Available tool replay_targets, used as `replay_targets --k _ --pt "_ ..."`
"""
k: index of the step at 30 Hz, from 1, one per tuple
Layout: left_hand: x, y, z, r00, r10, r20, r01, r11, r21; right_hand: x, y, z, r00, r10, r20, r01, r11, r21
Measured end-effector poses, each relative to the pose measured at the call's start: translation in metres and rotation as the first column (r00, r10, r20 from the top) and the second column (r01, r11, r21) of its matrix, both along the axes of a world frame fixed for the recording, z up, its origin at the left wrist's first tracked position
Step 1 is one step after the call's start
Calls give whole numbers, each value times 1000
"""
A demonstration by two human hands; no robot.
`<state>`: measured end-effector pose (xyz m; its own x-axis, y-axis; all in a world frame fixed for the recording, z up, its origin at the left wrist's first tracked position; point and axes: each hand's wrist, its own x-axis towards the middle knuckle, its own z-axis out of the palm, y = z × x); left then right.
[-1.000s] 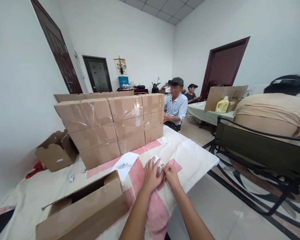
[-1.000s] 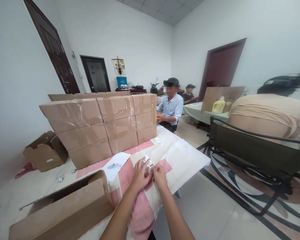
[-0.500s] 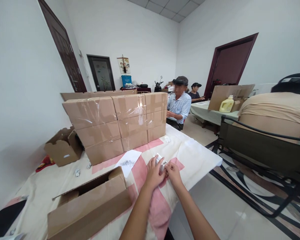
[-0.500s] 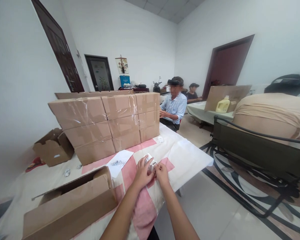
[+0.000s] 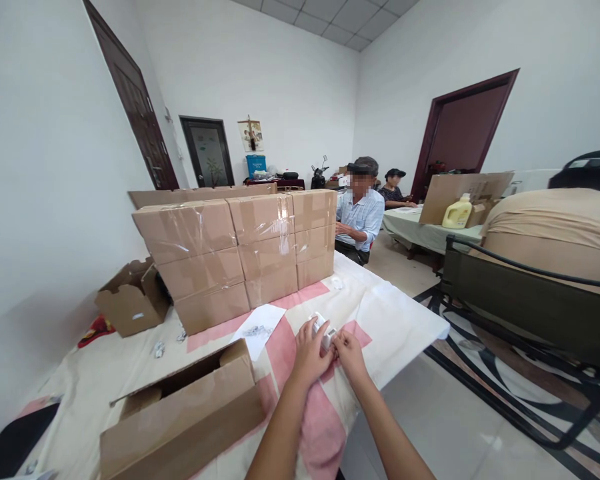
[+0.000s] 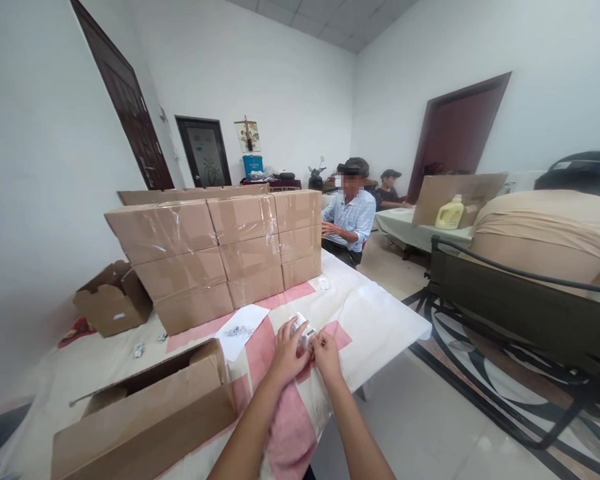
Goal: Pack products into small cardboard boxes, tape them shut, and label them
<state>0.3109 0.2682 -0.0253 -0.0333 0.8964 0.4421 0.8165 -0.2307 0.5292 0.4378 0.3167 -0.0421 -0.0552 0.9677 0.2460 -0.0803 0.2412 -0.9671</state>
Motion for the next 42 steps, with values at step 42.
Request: replay_targets --k 42 --pt "-2 10 -11 997 2 75 -9 995 96 -2 -9 -3 979 -92 182 74 992 105"
